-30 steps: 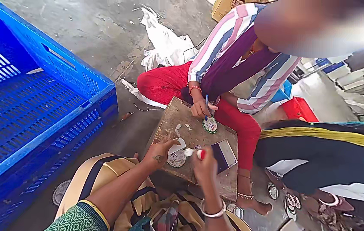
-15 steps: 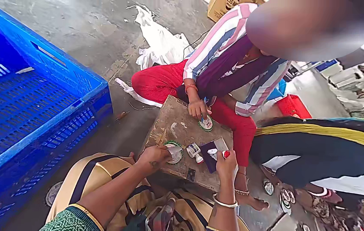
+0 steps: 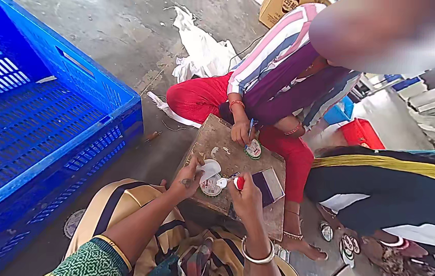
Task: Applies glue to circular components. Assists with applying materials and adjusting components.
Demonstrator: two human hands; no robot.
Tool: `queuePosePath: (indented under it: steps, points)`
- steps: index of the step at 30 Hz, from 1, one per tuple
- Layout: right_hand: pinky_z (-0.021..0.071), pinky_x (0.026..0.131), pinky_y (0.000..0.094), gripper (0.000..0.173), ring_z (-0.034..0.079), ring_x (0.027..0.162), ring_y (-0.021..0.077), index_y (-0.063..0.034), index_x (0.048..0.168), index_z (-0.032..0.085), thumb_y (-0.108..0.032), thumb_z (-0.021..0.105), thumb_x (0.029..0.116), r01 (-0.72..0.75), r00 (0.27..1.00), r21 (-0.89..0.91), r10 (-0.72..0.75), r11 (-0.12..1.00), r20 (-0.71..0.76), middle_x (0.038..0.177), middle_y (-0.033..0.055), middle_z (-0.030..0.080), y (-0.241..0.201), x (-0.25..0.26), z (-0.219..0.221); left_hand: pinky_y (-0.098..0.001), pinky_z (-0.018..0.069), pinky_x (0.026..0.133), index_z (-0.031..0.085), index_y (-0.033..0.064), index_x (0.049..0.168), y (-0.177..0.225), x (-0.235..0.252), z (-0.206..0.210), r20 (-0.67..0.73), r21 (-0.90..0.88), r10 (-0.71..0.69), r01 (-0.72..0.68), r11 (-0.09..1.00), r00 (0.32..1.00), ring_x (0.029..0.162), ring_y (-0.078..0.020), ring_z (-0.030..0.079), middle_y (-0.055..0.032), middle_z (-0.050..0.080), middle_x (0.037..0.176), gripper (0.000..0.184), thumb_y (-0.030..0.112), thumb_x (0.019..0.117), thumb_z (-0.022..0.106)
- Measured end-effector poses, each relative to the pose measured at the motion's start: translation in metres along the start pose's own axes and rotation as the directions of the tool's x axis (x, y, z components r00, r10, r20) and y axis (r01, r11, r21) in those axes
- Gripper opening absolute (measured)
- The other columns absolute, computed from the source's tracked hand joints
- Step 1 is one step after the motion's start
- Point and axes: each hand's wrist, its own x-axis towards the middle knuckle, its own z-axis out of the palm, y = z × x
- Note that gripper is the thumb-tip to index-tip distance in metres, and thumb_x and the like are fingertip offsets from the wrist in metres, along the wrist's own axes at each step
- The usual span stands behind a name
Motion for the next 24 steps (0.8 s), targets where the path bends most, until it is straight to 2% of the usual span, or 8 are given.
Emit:
queuePosePath:
  steps: [3,6,9,13,15,18,21,24]
  points:
    - [0.0536,0.081,0.0563,0.035,0.071,0.091,0.0390,0.0056,0.123,0.060,-0.021,0.062,0.1004,-0.076,0.985,-0.141,0.097,0.987,0.144,0.095,0.0224,0.071,-0.004,0.013,0.030,-0.0519,0.0515,0.098,0.040,0.0028,0.150,0.001,0.000,0.001,-0.004,0.029,-0.005,0.006,1.000,1.000,0.108,-0.0381,0.069,-0.0259,0.067,0.119,0.043,0.008,0.1076,0.047]
    - [0.0534,0.082,0.0552,0.037,0.071,0.093,0.0378,0.0029,0.128,0.058,-0.024,0.060,0.1024,-0.098,0.970,-0.185,0.136,0.978,0.202,0.098,0.0209,0.071,-0.004,0.016,0.030,-0.0528,0.0488,0.102,0.057,0.0011,0.139,0.006,-0.001,-0.003,0.053,0.083,0.044,-0.048,0.995,0.998,0.114,-0.0397,0.065,-0.0265,0.065,0.127,0.035,0.002,0.1074,0.040]
    - [0.0541,0.082,0.0583,0.039,0.070,0.092,0.0410,0.0096,0.125,0.060,-0.021,0.063,0.1000,-0.107,0.994,-0.060,0.107,0.992,0.000,0.099,0.0263,0.070,0.005,0.009,0.005,-0.0524,0.0473,0.104,0.069,0.0022,0.128,0.007,-0.004,-0.003,0.113,0.182,0.123,-0.142,0.973,0.986,0.118,-0.0402,0.064,-0.0266,0.064,0.129,0.038,-0.003,0.1036,0.039]
    - [0.0502,0.088,0.0577,0.038,0.066,0.099,0.0416,0.0133,0.124,0.057,-0.017,0.060,0.1012,-0.255,0.939,-0.041,0.238,0.966,-0.247,0.106,0.0299,0.067,0.039,0.011,-0.050,-0.0582,0.0471,0.102,0.069,0.0061,0.130,0.002,-0.014,0.010,0.245,0.365,0.182,-0.264,0.893,0.952,0.125,-0.0414,0.061,-0.0215,0.064,0.135,0.037,0.027,0.0994,0.066]
    - [0.0476,0.091,0.0609,0.040,0.065,0.104,0.0446,0.0116,0.127,0.056,-0.020,0.060,0.1028,-0.388,0.900,-0.093,0.356,0.917,-0.251,0.111,0.0317,0.066,0.066,0.021,-0.055,-0.0594,0.0468,0.102,0.069,0.0072,0.131,0.008,-0.013,0.014,0.306,0.456,0.147,-0.280,0.845,0.941,0.134,-0.0411,0.054,-0.0179,0.061,0.142,0.046,0.035,0.0944,0.073]
    - [0.0471,0.098,0.0607,0.044,0.064,0.114,0.0450,0.0078,0.135,0.054,-0.023,0.059,0.1040,-0.532,0.843,-0.158,0.503,0.832,-0.190,0.121,0.0307,0.065,0.100,0.031,-0.038,-0.0586,0.0500,0.097,0.074,0.0053,0.120,0.006,-0.013,0.022,0.305,0.485,0.203,-0.335,0.808,0.931,0.133,-0.0397,0.056,-0.0150,0.065,0.137,0.030,0.026,0.1013,0.063]
    - [0.0471,0.097,0.0595,0.041,0.064,0.114,0.0448,0.0068,0.133,0.055,-0.023,0.059,0.1047,-0.553,0.829,-0.137,0.528,0.822,-0.185,0.119,0.0306,0.065,0.099,0.030,-0.037,-0.0583,0.0517,0.095,0.077,0.0034,0.109,-0.002,-0.012,0.018,0.318,0.455,0.290,-0.414,0.788,0.903,0.127,-0.0392,0.061,-0.0155,0.070,0.129,0.024,0.016,0.1032,0.057]
    - [0.0470,0.096,0.0608,0.039,0.064,0.112,0.0446,0.0070,0.131,0.056,-0.021,0.060,0.1042,-0.524,0.841,-0.089,0.498,0.847,-0.210,0.117,0.0306,0.066,0.092,0.022,-0.040,-0.0599,0.0487,0.099,0.077,0.0013,0.106,-0.006,-0.003,-0.003,0.487,0.408,0.310,-0.526,0.746,0.817,0.125,-0.0415,0.062,-0.0192,0.071,0.125,0.022,0.014,0.1018,0.060]
